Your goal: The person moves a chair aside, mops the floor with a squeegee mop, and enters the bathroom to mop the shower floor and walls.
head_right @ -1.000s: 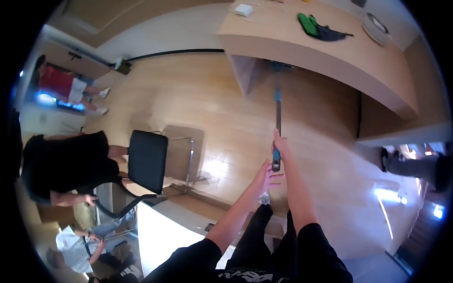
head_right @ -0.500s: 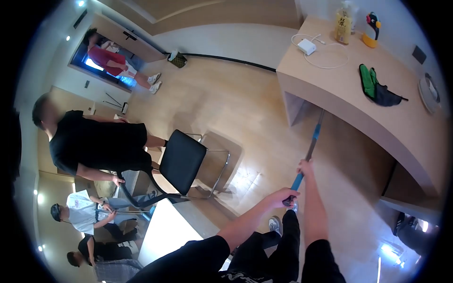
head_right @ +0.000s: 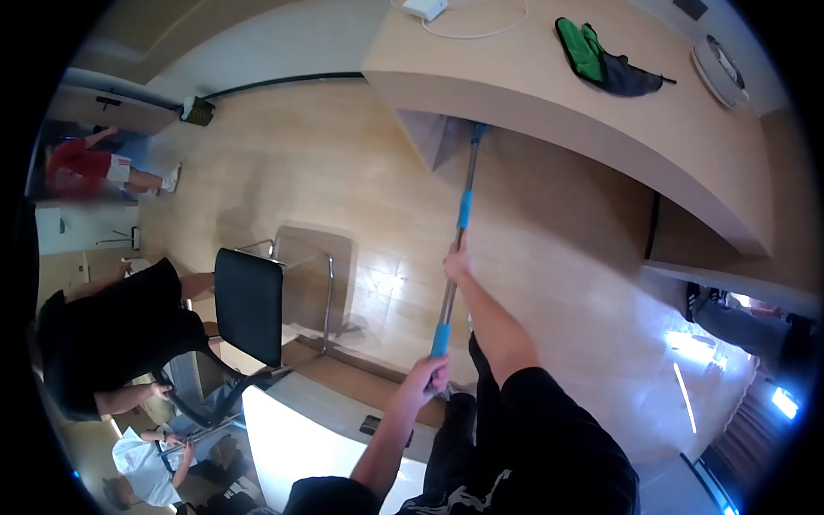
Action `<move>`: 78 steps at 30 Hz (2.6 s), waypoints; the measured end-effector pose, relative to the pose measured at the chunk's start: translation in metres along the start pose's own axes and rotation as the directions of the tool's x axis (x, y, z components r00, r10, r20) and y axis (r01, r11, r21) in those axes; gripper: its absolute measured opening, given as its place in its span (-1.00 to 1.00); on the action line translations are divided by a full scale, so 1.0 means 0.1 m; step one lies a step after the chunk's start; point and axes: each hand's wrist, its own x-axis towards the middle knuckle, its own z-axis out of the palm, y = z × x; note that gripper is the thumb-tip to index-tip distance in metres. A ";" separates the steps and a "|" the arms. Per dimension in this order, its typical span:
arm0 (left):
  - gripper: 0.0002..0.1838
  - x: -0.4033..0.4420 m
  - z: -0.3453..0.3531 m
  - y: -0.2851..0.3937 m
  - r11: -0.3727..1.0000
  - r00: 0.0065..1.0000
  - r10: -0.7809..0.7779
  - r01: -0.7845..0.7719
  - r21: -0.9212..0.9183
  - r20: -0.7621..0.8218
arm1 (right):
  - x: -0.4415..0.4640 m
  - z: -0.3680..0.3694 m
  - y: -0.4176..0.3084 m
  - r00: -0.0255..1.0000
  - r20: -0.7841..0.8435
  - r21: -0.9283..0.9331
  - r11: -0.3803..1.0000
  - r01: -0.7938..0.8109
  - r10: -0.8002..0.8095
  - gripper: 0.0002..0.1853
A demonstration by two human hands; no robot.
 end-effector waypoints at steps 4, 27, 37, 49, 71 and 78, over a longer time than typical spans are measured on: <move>-0.78 -0.77 -0.62 -0.97 0.998 0.995 -0.043 0.047 0.044 -0.095 | -1.26 0.16 0.69 0.999 0.027 -0.264 0.964 -0.028 0.037 -0.42; -0.69 -1.33 -0.68 -1.86 0.599 0.882 0.169 0.263 0.757 -0.440 | -2.12 -0.10 1.36 0.917 0.119 0.145 0.907 -0.395 0.380 -0.83; -0.71 0.37 0.47 -0.29 0.884 0.958 0.171 -0.047 0.465 -0.229 | 0.01 -0.51 -0.10 0.999 -0.008 0.019 0.999 -0.033 0.033 -0.59; -0.73 -1.71 -0.58 -2.43 0.896 0.863 0.119 0.120 0.429 -0.490 | -2.32 0.04 2.33 0.977 -0.024 -0.502 0.847 0.172 -0.213 -0.46; -0.66 0.53 1.58 -4.92 0.974 0.991 -0.103 0.082 0.210 0.087 | -2.15 -4.47 2.77 0.946 0.315 -0.895 0.305 0.324 -0.082 -0.49; -0.57 1.61 2.42 -5.90 0.845 0.949 -0.248 0.310 0.436 -0.194 | -4.07 -6.92 3.98 0.946 0.106 -0.938 0.347 -0.008 0.307 -0.41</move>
